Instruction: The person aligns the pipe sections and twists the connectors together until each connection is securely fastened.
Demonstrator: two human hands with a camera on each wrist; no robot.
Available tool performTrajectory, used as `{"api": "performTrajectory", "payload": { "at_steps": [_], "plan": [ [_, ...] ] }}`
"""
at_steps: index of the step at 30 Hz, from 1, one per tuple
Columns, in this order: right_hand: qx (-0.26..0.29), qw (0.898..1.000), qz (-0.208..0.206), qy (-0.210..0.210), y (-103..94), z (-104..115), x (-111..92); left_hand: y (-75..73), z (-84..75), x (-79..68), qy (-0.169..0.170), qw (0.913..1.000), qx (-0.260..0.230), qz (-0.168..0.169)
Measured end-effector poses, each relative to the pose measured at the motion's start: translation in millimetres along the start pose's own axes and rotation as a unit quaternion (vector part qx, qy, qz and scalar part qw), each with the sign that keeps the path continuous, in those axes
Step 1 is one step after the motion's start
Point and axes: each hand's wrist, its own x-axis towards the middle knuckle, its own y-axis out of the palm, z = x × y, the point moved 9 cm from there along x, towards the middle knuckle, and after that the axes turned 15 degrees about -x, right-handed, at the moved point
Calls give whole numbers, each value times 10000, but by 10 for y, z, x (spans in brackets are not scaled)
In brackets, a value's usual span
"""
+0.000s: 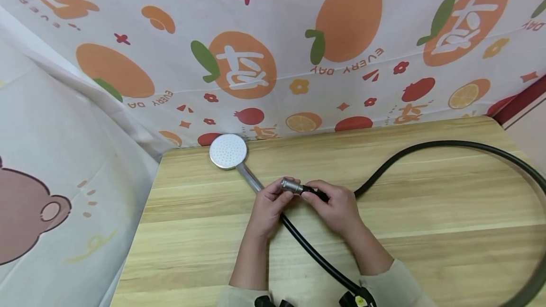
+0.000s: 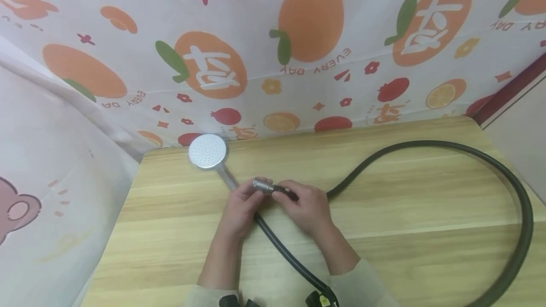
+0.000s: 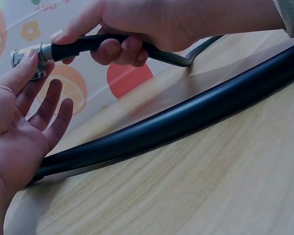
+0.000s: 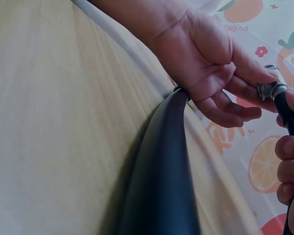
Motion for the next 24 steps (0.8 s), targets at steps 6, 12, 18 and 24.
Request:
{"api": "performTrajectory", "payload": {
  "at_steps": [6, 12, 18, 24],
  "plan": [
    [45, 9996, -119, -252, -50, 60, -9, 23, -8, -17, 10, 9998, 138, 107],
    [197, 9989, -155, -393, -63, 90, -7, 32, -11, -14, 37, 9997, 172, 194],
    [135, 9994, -135, -295, -30, 70, -5, 16, -7, -15, 28, 9998, 135, 126],
    [37, 9995, -129, -273, 24, 41, -6, -3, -6, -13, -19, 9999, -103, -103]
  ]
}}
